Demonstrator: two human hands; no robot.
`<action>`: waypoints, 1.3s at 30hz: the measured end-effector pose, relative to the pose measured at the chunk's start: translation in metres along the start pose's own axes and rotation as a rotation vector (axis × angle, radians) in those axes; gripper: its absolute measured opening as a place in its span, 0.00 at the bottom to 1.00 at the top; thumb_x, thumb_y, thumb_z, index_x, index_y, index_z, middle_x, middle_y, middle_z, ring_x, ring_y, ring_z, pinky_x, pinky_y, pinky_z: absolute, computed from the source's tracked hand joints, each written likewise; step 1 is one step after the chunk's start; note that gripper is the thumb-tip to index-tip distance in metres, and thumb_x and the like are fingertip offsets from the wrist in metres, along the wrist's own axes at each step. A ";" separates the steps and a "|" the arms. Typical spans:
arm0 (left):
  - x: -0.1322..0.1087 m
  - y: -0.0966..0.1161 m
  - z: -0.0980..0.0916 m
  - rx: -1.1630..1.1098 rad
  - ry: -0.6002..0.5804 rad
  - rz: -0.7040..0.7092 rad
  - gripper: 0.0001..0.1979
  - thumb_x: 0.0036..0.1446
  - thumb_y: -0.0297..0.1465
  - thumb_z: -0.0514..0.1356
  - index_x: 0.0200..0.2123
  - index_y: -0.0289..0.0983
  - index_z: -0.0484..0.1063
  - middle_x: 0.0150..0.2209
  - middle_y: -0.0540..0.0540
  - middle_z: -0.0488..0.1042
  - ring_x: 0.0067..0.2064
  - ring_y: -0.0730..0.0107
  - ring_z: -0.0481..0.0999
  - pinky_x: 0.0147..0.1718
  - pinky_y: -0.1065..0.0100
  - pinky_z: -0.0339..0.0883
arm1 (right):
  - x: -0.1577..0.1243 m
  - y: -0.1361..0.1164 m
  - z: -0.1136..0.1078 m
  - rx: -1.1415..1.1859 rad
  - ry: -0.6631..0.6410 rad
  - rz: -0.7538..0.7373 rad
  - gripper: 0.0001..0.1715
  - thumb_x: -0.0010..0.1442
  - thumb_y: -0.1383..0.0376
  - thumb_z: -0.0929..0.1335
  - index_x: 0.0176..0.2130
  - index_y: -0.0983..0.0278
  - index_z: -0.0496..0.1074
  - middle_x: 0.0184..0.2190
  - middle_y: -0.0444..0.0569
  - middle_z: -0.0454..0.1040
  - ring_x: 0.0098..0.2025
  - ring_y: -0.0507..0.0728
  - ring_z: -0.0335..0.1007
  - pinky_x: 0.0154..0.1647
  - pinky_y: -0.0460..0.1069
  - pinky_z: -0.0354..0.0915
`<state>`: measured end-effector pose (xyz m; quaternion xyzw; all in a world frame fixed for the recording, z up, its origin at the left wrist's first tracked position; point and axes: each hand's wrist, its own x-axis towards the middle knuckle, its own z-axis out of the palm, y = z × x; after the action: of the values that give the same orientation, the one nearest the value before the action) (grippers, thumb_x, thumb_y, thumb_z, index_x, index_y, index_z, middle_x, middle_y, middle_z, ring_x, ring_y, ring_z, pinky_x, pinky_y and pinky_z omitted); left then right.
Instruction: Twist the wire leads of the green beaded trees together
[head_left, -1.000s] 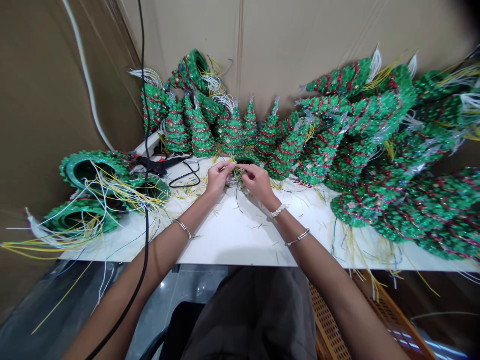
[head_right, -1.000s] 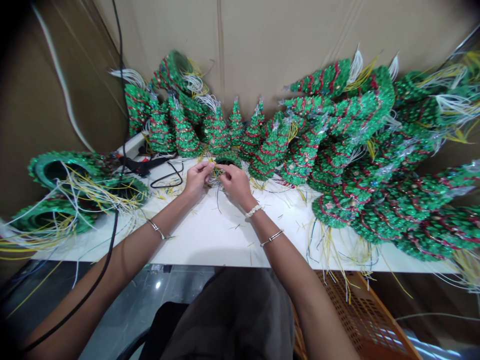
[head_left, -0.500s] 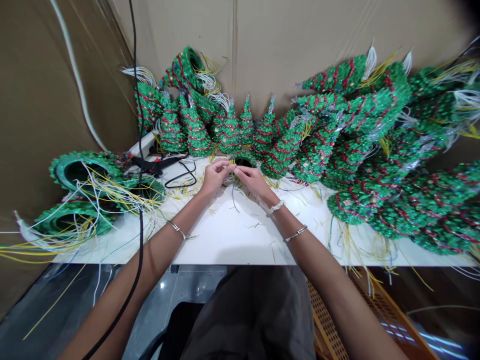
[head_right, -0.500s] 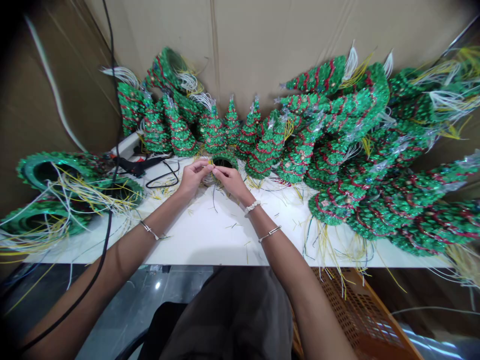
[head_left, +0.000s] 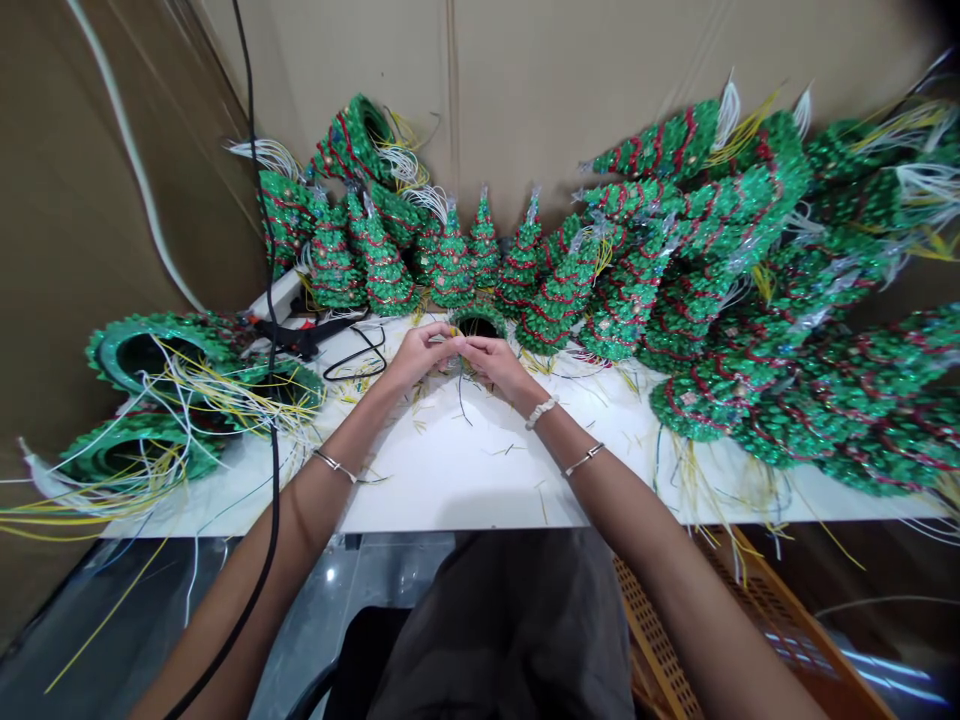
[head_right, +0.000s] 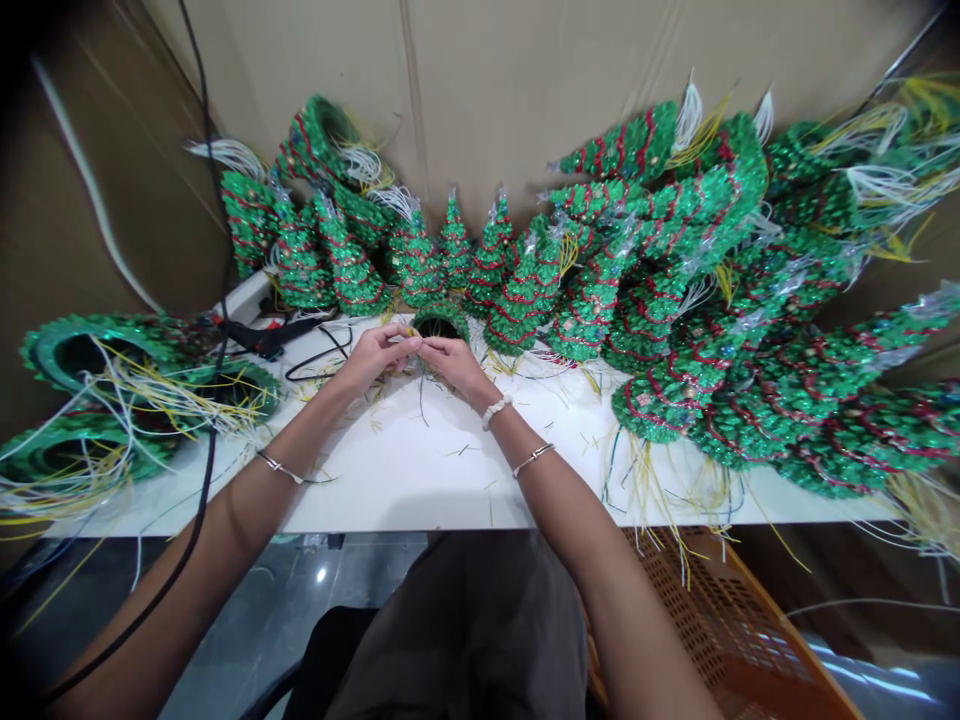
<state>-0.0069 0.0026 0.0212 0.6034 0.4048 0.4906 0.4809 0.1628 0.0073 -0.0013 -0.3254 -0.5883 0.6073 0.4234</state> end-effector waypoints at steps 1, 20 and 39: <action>0.000 0.000 0.002 0.005 0.026 0.033 0.18 0.46 0.43 0.73 0.27 0.36 0.73 0.19 0.51 0.67 0.18 0.78 0.63 0.17 0.74 0.52 | 0.000 0.000 0.002 -0.027 0.017 -0.025 0.29 0.52 0.43 0.73 0.38 0.64 0.76 0.19 0.35 0.49 0.20 0.47 0.39 0.19 0.46 0.39; 0.000 -0.008 0.008 0.100 0.302 0.175 0.17 0.49 0.45 0.69 0.25 0.36 0.76 0.27 0.49 0.70 0.29 0.73 0.64 0.27 0.70 0.57 | -0.008 -0.016 0.010 -0.166 -0.030 -0.064 0.19 0.65 0.53 0.66 0.44 0.66 0.72 0.10 0.32 0.58 0.11 0.46 0.46 0.13 0.42 0.44; -0.016 0.041 -0.015 0.900 0.129 0.626 0.14 0.68 0.35 0.55 0.49 0.42 0.78 0.49 0.43 0.72 0.40 0.70 0.73 0.34 0.70 0.64 | -0.007 -0.016 0.004 -0.257 0.004 -0.095 0.17 0.64 0.54 0.65 0.31 0.63 0.67 0.12 0.34 0.57 0.13 0.47 0.48 0.15 0.43 0.47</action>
<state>-0.0237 -0.0187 0.0588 0.8096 0.4046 0.4248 -0.0193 0.1638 -0.0014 0.0144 -0.3500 -0.6750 0.5055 0.4078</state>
